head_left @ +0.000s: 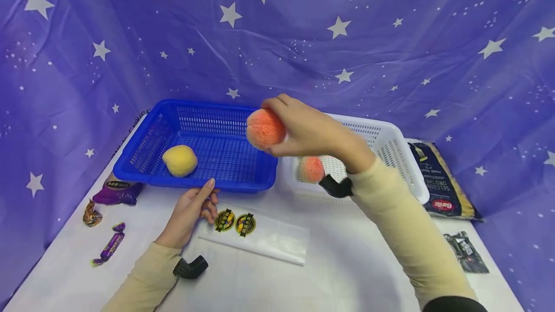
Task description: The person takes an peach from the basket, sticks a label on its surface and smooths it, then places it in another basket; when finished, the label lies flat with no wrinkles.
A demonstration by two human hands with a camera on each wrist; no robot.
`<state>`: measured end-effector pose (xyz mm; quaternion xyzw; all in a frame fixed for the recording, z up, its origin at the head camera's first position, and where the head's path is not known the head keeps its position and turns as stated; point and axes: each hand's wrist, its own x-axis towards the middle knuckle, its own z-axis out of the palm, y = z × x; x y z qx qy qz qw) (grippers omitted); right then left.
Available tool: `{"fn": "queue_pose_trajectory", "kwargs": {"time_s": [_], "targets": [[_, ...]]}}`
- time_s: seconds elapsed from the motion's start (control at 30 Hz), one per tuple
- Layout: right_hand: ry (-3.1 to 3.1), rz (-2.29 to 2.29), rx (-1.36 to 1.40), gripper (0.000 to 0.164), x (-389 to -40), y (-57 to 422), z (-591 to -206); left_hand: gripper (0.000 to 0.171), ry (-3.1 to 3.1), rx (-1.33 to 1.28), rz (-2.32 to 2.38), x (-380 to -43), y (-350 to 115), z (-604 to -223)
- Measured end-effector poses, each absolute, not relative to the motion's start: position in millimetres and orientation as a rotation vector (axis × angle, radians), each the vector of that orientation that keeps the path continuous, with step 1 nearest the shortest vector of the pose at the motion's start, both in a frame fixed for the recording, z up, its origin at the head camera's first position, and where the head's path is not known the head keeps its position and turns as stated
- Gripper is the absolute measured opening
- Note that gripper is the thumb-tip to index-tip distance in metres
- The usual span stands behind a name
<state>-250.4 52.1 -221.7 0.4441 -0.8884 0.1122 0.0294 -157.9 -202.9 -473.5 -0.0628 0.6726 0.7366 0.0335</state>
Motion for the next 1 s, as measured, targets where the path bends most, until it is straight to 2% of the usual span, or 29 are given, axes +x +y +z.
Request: {"fn": "queue_pose_trajectory", "kwargs": {"time_s": [0.17,0.27,0.4,0.63,1.0], "targets": [[-2.706,0.292,1.359,0.073,-189.2,119.0,-235.1,0.068,2.086,-0.214,2.242,-155.5,-202.4,-465.1],[-2.763,0.235,1.331,0.075,-161.4,148.0,-261.6,0.067,2.002,-0.173,2.265,-151.0,-198.7,-449.3],[-2.879,0.200,1.258,0.074,-137.6,175.9,-304.7,0.058,1.815,-0.116,2.326,-147.9,-192.3,-432.7],[-3.007,0.223,1.118,0.075,-122.9,202.1,-354.4,0.053,1.708,-0.043,2.341,-150.7,-189.4,-428.2],[-3.007,0.238,1.187,0.066,-127.1,204.4,-368.9,0.043,1.654,-0.066,2.309,-146.4,-185.5,-423.0]]}}
